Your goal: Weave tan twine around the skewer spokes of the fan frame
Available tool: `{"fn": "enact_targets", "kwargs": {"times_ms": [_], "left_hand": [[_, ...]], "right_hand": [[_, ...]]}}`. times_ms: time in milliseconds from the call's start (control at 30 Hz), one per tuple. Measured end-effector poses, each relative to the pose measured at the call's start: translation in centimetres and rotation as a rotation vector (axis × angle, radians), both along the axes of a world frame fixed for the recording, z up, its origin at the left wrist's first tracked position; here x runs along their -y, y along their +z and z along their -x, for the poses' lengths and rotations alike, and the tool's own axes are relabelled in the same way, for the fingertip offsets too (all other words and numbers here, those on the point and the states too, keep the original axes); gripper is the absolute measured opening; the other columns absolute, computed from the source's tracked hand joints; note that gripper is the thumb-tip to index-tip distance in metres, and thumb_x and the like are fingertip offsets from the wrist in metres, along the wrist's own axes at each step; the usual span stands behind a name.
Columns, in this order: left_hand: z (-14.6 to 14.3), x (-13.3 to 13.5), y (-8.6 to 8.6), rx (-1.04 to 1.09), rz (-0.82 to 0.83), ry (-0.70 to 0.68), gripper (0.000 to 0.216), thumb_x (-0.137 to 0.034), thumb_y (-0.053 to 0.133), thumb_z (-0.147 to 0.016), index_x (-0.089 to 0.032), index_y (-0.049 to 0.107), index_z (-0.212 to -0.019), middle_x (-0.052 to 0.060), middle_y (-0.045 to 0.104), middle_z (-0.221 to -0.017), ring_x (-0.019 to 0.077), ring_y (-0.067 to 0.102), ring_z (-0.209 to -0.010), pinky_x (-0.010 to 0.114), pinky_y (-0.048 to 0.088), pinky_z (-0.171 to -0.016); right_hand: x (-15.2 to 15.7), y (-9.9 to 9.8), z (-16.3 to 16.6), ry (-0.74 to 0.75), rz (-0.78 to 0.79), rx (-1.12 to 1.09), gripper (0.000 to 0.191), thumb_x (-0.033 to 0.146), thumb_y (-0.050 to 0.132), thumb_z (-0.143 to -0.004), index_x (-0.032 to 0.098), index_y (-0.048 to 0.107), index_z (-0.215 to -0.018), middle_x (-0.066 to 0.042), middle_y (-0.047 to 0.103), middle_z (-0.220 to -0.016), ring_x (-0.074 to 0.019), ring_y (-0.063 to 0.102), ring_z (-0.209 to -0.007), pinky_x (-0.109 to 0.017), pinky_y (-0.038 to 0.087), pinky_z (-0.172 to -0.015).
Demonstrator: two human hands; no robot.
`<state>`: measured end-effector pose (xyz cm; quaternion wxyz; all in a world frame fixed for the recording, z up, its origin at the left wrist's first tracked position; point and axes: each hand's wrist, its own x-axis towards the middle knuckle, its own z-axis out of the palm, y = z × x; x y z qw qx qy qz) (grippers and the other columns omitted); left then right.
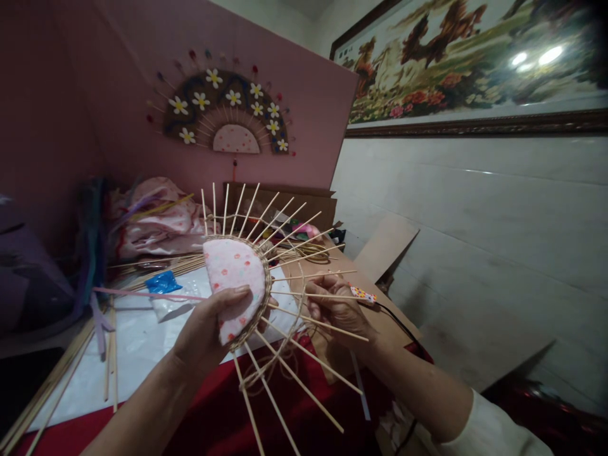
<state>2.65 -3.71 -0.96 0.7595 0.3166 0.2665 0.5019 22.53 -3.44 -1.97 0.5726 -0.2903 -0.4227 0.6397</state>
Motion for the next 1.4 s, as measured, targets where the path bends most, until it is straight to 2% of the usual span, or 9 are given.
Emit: {"fn": "enact_targets", "kwargs": {"times_ms": [700, 933, 1400], "left_hand": [[-0.2, 0.3, 0.1, 0.001, -0.028, -0.026, 0.017, -0.017, 0.061, -0.067, -0.007, 0.072, -0.075, 0.012, 0.072, -0.068, 0.0196, 0.065, -0.057, 0.027, 0.054, -0.057], [-0.4, 0.5, 0.2, 0.022, -0.036, -0.016, 0.017, -0.015, 0.061, -0.066, -0.008, 0.072, -0.078, 0.011, 0.072, -0.069, 0.0204, 0.066, -0.058, 0.028, 0.055, -0.057], [-0.3, 0.4, 0.0, -0.011, -0.050, -0.051, 0.019, -0.018, 0.061, -0.066, -0.007, 0.073, -0.078, 0.013, 0.071, -0.070, 0.0211, 0.065, -0.058, 0.029, 0.054, -0.058]], "right_hand": [[0.0, -1.0, -0.1, -0.057, -0.008, 0.061, 0.017, 0.019, 0.075, -0.064, 0.016, 0.059, -0.066, 0.006, 0.053, -0.048, -0.0029, 0.044, -0.037, -0.012, 0.032, -0.033], [0.4, -0.4, 0.0, -0.107, -0.015, 0.115, 0.021, 0.025, 0.077, -0.061, 0.015, 0.059, -0.063, 0.006, 0.050, -0.044, -0.0031, 0.041, -0.036, -0.013, 0.030, -0.034], [0.2, -0.7, -0.2, -0.125, -0.017, 0.129, 0.022, 0.025, 0.078, -0.059, 0.015, 0.059, -0.064, 0.005, 0.051, -0.049, -0.0033, 0.042, -0.038, -0.014, 0.034, -0.035]]}}
